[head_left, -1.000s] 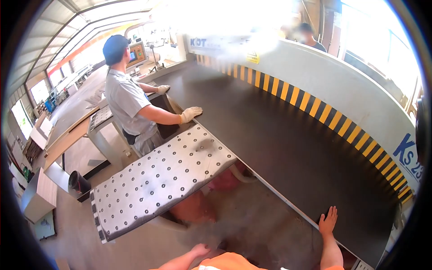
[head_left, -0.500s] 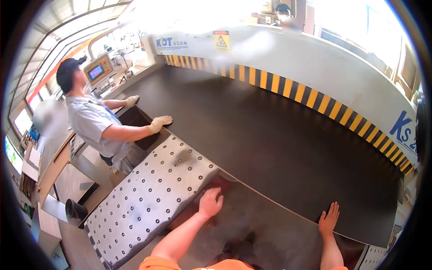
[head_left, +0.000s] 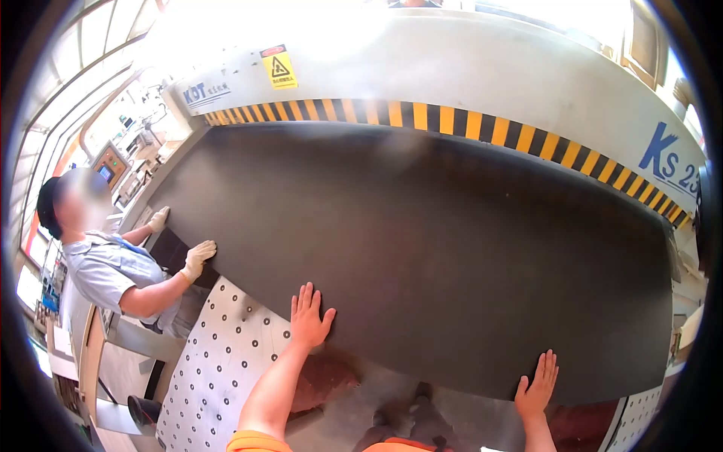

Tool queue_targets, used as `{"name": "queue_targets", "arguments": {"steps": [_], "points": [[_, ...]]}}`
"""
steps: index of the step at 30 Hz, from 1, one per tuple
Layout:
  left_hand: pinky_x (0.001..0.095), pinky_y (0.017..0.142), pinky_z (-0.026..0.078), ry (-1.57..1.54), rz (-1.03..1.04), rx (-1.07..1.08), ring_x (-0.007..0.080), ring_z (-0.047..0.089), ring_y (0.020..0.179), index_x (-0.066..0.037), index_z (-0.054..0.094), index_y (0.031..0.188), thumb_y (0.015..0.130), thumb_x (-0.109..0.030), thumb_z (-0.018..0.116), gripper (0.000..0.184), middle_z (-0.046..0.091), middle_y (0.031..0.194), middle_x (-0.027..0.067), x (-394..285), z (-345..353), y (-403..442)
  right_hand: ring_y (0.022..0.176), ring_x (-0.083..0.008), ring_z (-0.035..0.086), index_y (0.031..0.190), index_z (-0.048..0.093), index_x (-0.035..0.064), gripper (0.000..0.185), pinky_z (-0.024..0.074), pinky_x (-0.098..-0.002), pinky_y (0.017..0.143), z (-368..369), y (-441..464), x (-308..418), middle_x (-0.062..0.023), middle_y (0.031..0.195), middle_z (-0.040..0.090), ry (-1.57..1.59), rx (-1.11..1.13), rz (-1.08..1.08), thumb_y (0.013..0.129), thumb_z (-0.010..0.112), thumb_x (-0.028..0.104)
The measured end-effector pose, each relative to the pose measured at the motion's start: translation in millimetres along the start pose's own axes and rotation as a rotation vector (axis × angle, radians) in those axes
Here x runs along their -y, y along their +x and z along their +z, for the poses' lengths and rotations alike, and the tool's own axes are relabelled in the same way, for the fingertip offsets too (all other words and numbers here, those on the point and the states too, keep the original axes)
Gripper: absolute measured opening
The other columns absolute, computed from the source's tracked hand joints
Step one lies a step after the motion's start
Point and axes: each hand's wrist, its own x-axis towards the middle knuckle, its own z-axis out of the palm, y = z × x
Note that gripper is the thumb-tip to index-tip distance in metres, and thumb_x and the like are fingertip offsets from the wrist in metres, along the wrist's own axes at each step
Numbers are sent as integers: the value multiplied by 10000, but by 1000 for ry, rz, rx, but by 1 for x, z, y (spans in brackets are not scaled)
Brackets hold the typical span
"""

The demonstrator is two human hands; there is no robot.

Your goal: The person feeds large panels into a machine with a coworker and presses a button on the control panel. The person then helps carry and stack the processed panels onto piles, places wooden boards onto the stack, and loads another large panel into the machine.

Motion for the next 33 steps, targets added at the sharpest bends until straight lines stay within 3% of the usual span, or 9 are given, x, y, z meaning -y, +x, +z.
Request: {"name": "queue_targets", "arguments": {"steps": [12,17,24,33], "points": [[502,1183,154,-5,2,-59,336,240,1459,45,472,1374,920,-440,530,667,321,1540,205,3,13,10,1456,-374,238,1477,316,-24,661,176,-505,1184,20,10,1,-193,1562,279,-37,-81,8,876,508,175],[499,1180,167,-3,14,-74,331,247,1456,38,455,1385,922,-436,529,666,311,1546,200,-3,21,38,1440,-360,282,1473,345,3,614,210,-506,1174,30,36,-4,-173,1548,320,-66,-130,16,932,513,240],[480,1191,145,-30,5,-58,318,224,1466,30,428,1411,933,-486,482,705,298,1557,189,-21,52,114,1447,-348,275,1479,350,30,585,203,-492,1179,56,114,-33,-156,1549,334,-84,-173,1,942,519,191],[470,1196,140,-19,-20,-50,308,204,1475,26,414,1426,932,-510,468,731,287,1564,182,-63,101,252,1474,-268,233,1497,343,76,522,160,-426,1199,86,275,-84,-95,1577,300,-133,-137,1,1020,429,268]]}}
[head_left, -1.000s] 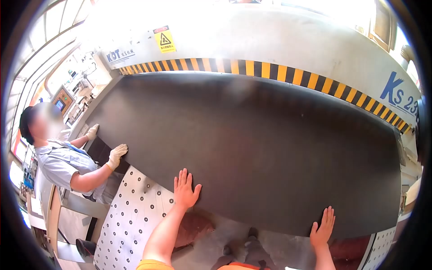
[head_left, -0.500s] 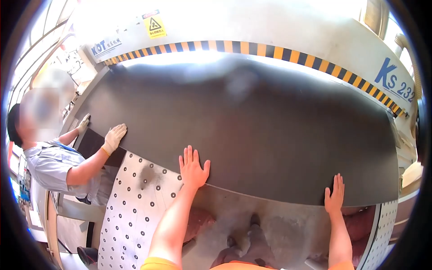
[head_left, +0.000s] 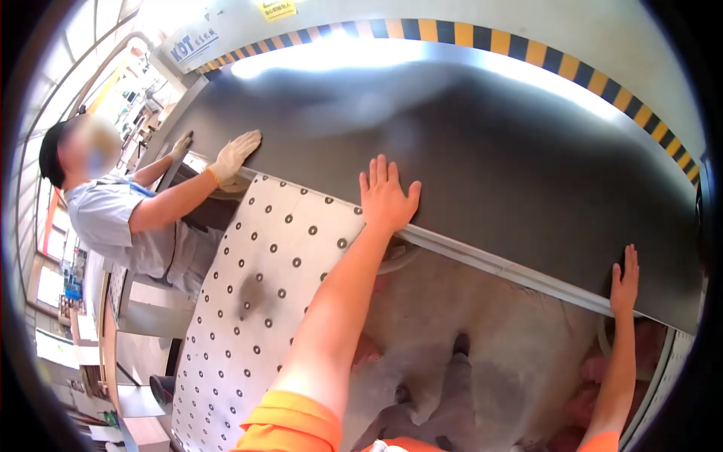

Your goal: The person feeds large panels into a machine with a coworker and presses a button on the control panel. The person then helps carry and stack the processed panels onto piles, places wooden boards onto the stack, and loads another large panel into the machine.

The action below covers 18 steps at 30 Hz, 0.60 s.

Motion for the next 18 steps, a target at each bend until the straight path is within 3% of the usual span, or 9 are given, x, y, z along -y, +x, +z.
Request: {"name": "queue_targets", "arguments": {"steps": [6,18], "points": [[447,1201,137,16,-23,3,286,205,1478,17,383,1452,931,-524,448,754,275,1574,163,-32,42,100,1477,-246,228,1513,331,109,518,162,-406,1200,33,106,-18,-62,1585,294,-45,-15,-6,1040,391,311],[420,1206,134,15,-15,6,261,200,1482,2,395,1453,934,-535,429,748,287,1574,142,-61,84,205,1471,-230,248,1505,366,149,517,212,-368,1186,76,221,-49,-45,1579,310,-39,-89,-25,1044,392,382]]}}
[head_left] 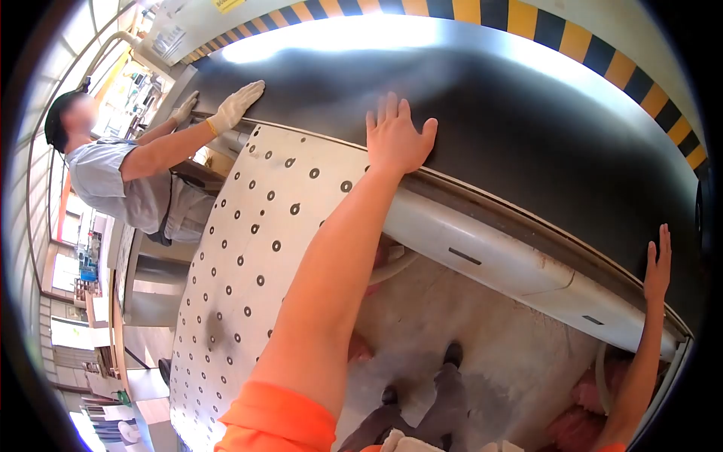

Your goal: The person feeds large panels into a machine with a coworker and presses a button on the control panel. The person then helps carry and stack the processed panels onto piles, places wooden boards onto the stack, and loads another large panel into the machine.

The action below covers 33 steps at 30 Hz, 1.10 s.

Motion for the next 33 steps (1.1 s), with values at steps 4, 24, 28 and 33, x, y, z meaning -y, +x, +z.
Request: {"name": "queue_targets", "arguments": {"steps": [4,24,28,33], "points": [[412,1208,133,29,-5,-4,246,203,1482,-14,398,1456,935,-554,427,752,293,1574,128,-9,11,27,1468,-220,255,1504,369,150,518,217,-365,1185,17,32,-12,-46,1577,314,-58,0,32,1042,402,382],[391,1212,113,74,-8,56,216,175,1493,-25,341,1491,950,-576,374,773,260,1592,109,-45,46,133,1451,-222,297,1485,389,93,510,232,-343,1179,59,140,-36,-81,1553,357,20,-17,24,1040,401,340],[389,1213,107,60,-6,61,213,167,1495,-29,331,1497,950,-580,370,778,255,1595,107,-50,51,148,1447,-224,306,1487,387,92,517,233,-341,1180,62,152,-33,-82,1551,360,-2,-13,71,1039,403,350],[388,1214,101,55,-5,73,214,164,1496,-33,323,1502,948,-583,368,782,248,1598,105,-56,57,167,1445,-227,310,1486,388,89,519,231,-338,1180,71,173,-42,-87,1546,369,21,-26,33,1039,407,351]]}}
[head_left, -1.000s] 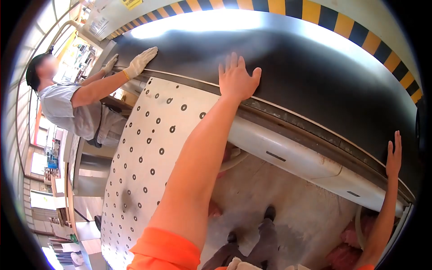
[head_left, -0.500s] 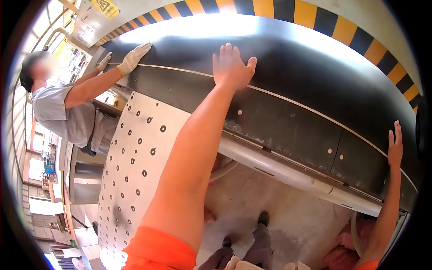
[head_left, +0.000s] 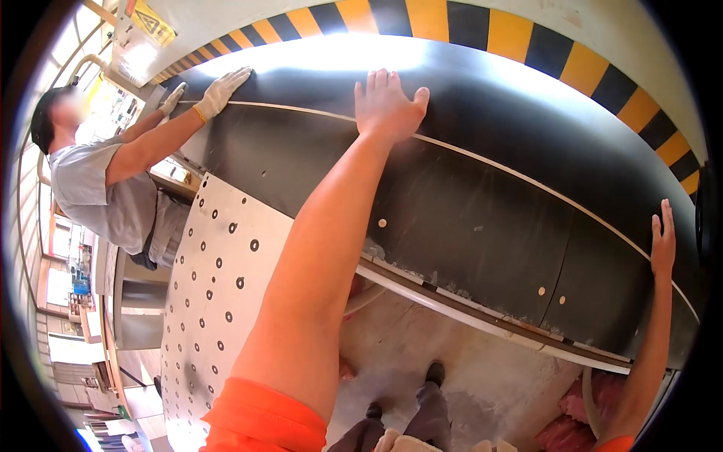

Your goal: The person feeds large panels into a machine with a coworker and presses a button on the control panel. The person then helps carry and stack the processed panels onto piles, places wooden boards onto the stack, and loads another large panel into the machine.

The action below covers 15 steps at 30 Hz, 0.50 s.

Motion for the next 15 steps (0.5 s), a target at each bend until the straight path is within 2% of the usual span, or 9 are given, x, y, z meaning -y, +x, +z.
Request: {"name": "queue_targets", "arguments": {"steps": [10,15], "points": [[389,1211,105,3,0,18,240,184,1491,-23,341,1492,945,-587,371,787,268,1588,124,-15,8,40,1444,-237,310,1470,399,52,514,215,-323,1179,18,43,-12,-105,1541,374,47,11,1,1038,412,331],[398,1209,112,-7,-12,40,248,201,1485,-11,375,1471,941,-581,381,778,287,1578,138,-22,7,52,1421,-255,347,1448,427,41,519,239,-335,1171,26,60,-15,-121,1522,398,1,-13,-13,1030,415,349]]}}
